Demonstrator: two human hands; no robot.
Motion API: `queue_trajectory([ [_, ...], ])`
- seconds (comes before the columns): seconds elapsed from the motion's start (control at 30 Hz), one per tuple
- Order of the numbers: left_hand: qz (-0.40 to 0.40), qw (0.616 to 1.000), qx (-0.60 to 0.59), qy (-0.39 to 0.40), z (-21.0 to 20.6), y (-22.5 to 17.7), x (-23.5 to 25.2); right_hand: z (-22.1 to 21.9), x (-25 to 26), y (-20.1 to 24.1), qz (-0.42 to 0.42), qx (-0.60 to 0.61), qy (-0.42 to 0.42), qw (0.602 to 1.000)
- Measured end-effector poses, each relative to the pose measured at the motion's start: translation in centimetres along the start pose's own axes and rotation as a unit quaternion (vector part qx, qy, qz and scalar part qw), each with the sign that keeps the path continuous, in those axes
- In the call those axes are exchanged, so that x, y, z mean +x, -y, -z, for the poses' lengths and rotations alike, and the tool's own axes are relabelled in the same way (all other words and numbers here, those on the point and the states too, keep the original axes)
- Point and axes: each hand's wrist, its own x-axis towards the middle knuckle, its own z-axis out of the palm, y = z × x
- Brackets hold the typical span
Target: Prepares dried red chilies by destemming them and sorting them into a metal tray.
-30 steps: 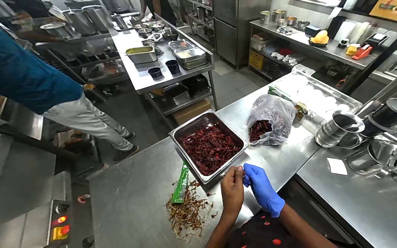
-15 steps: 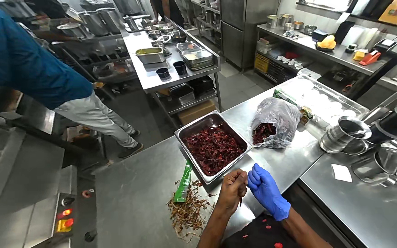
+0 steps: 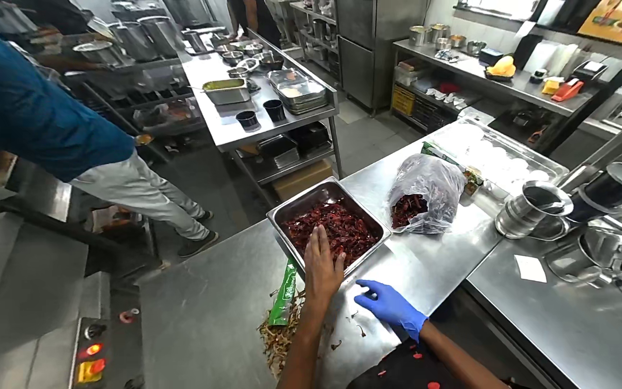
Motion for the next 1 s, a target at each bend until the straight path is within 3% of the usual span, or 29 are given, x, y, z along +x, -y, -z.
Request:
queue_trajectory([
  [0.2, -0.014, 0.992, -0.088, -0.087, -4.0, 2.2, -4.1, 8.6, 0.7, -1.2, 0.018, -0.131, -0.243, 0.961],
  [0.33, -0.043, 0.992, -0.005, -0.117, -5.7, 2.5, -4.9, 15.3, 4.2, -1.8, 0.054, -0.254, -0.334, 0.906],
  [0.47, -0.036, 0.99, 0.063, -0.121, -6.2, 2.2, -4.8, 19.2, 9.4, -2.9, 0.021, -0.375, -0.345, 0.86],
  [0.57, -0.039, 0.988, 0.086, -0.121, -6.3, 2.3, -4.9, 19.9, 11.8, -3.3, -0.055, -0.401, -0.313, 0.859],
  [0.7, -0.045, 0.987, 0.099, -0.121, -6.2, 2.2, -5.0, 19.0, 13.9, -3.2, -0.075, -0.376, -0.282, 0.879],
  [0.8, -0.044, 0.987, 0.105, -0.117, -6.3, 2.1, -5.1, 18.5, 14.2, -3.4, -0.074, -0.305, -0.33, 0.89],
  [0.9, -0.047, 0.987, 0.097, -0.116, -6.4, 2.3, -5.2, 17.9, 12.5, -3.6, 0.002, -0.182, -0.409, 0.894],
  [1.0, -0.03, 0.994, -0.007, -0.108, -5.7, 2.2, -4.9, 16.4, 8.4, -2.4, 0.094, -0.009, -0.438, 0.894],
])
